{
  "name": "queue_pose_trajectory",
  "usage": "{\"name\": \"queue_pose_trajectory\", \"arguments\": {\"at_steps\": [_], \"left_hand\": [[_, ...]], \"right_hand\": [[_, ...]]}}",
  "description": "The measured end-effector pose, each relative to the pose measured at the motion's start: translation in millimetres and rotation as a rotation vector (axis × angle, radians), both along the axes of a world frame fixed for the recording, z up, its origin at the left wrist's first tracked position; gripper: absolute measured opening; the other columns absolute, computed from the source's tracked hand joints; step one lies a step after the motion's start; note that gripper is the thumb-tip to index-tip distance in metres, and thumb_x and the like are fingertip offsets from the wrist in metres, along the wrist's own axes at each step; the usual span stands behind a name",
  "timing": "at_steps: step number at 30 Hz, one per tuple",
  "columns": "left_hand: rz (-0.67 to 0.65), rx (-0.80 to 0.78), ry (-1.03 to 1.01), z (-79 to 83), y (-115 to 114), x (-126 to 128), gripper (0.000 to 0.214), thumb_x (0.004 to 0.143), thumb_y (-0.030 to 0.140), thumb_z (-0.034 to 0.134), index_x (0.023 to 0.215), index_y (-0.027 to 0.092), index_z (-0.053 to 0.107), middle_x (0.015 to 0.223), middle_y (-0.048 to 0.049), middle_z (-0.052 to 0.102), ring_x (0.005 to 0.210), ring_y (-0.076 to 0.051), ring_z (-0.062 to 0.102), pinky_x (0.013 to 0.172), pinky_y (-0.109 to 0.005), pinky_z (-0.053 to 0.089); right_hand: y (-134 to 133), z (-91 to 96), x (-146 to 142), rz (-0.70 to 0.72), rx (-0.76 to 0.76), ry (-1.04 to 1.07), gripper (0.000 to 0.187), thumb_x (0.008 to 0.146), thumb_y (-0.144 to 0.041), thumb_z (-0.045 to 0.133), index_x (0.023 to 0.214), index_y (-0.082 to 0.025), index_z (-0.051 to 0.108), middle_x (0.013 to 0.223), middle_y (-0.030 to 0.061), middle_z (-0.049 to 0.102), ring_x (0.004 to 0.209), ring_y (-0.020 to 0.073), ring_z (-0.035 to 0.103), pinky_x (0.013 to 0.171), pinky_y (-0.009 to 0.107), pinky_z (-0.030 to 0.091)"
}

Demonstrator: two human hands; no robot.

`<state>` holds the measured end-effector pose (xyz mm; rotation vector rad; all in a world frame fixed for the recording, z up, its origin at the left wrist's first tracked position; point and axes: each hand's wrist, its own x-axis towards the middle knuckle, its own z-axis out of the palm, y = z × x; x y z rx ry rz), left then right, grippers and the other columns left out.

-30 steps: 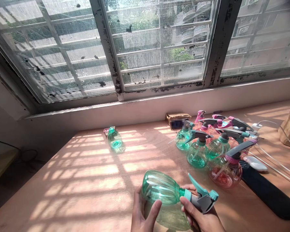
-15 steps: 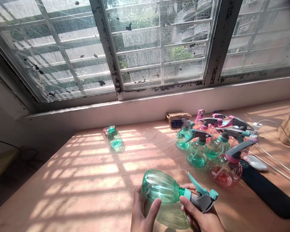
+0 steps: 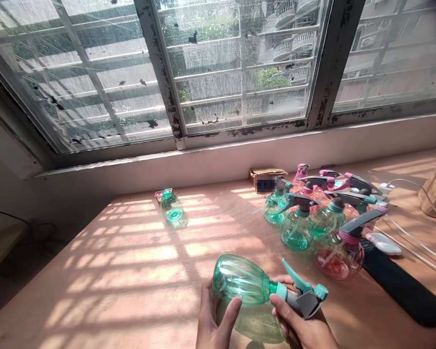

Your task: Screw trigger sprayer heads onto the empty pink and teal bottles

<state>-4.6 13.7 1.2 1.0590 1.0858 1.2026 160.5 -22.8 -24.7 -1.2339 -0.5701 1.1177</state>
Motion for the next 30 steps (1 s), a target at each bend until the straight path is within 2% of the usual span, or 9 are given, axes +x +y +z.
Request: {"name": "queue_pose_trajectory", "arguments": {"at_steps": [6,13,30], "left_hand": [[-0.019,-0.019,-0.011,7.9,-2,-1,0.056,0.082,0.053,0.082,0.127,0.025,0.062,0.123,-0.0103,0.076,0.121,-0.033,0.068,0.107,-0.044,0.048],[-0.007,-0.023,-0.024,4.6,-2,0,0.060,0.083,0.052,0.082,0.130,0.024,0.058,0.127,-0.0109,0.076,0.127,-0.035,0.067,0.109,-0.044,0.047],[0.006,-0.021,-0.025,7.3,-3,1,0.059,0.083,0.051,0.082,0.130,0.023,0.059,0.127,-0.0113,0.076,0.126,-0.034,0.067,0.108,-0.044,0.048]], "right_hand": [[-1,2.5,0,0.008,-0.009,0.015,0.066,0.066,-0.072,0.090,0.105,-0.023,0.067,0.058,-0.0046,0.064,0.046,0.0079,0.043,0.046,0.020,0.030],[-1,5.6,0,0.005,-0.010,0.012,0.067,0.066,-0.073,0.090,0.104,-0.023,0.067,0.059,-0.0043,0.064,0.046,0.0083,0.044,0.048,0.021,0.032],[2,-18.4,8,0.052,0.026,-0.052,0.061,0.075,-0.068,0.087,0.110,-0.023,0.065,0.060,-0.0030,0.067,0.045,0.0105,0.048,0.046,0.023,0.036]]}}
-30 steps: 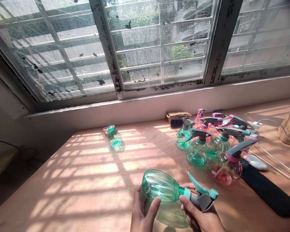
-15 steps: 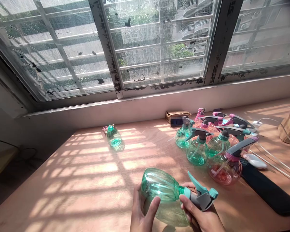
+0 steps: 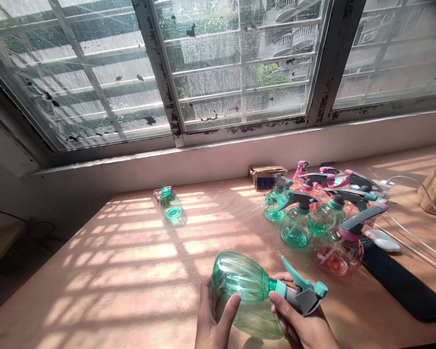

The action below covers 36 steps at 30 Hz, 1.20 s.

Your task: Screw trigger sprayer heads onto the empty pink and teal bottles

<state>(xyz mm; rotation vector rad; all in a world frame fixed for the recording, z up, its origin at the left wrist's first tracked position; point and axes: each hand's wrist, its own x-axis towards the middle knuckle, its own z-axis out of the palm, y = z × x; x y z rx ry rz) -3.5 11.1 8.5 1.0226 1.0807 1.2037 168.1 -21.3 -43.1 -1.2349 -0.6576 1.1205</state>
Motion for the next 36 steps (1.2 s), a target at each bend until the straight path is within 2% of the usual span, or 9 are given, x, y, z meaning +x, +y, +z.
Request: {"name": "queue_pose_trajectory", "arguments": {"at_steps": [5,12,28,36], "left_hand": [[-0.017,-0.008,0.015,2.9,-0.5,-0.2,0.059,0.083,0.052,0.082,0.129,0.024,0.058,0.127,-0.0111,0.076,0.127,-0.035,0.066,0.109,-0.044,0.047],[-0.011,-0.004,0.019,2.9,-0.4,0.5,0.057,0.083,0.052,0.081,0.127,0.024,0.058,0.127,-0.0106,0.076,0.126,-0.034,0.067,0.108,-0.044,0.047],[-0.005,-0.014,0.018,4.6,-0.5,0.2,0.058,0.082,0.053,0.083,0.127,0.025,0.061,0.124,-0.0106,0.077,0.125,-0.036,0.068,0.108,-0.045,0.048],[0.001,-0.008,0.000,3.0,0.3,0.6,0.060,0.081,0.052,0.084,0.129,0.023,0.061,0.127,-0.0122,0.077,0.128,-0.036,0.067,0.110,-0.046,0.048]], "right_hand": [[-0.4,-6.3,0.9,-0.031,0.002,-0.010,0.061,0.074,-0.065,0.089,0.111,-0.024,0.063,0.061,-0.0030,0.069,0.047,0.0118,0.050,0.048,0.024,0.038],[-0.8,-8.8,2.3,0.010,0.000,-0.031,0.061,0.078,-0.065,0.086,0.115,-0.022,0.062,0.063,-0.0030,0.069,0.047,0.0115,0.048,0.049,0.025,0.038],[-0.9,-3.3,-1.1,-0.024,-0.015,-0.024,0.059,0.074,-0.067,0.087,0.109,-0.023,0.069,0.060,-0.0020,0.067,0.045,0.0105,0.046,0.045,0.023,0.034],[0.2,-1.4,-2.3,-0.038,0.017,0.017,0.057,0.075,-0.064,0.089,0.108,-0.025,0.064,0.058,-0.0041,0.066,0.044,0.0101,0.046,0.044,0.022,0.036]]}}
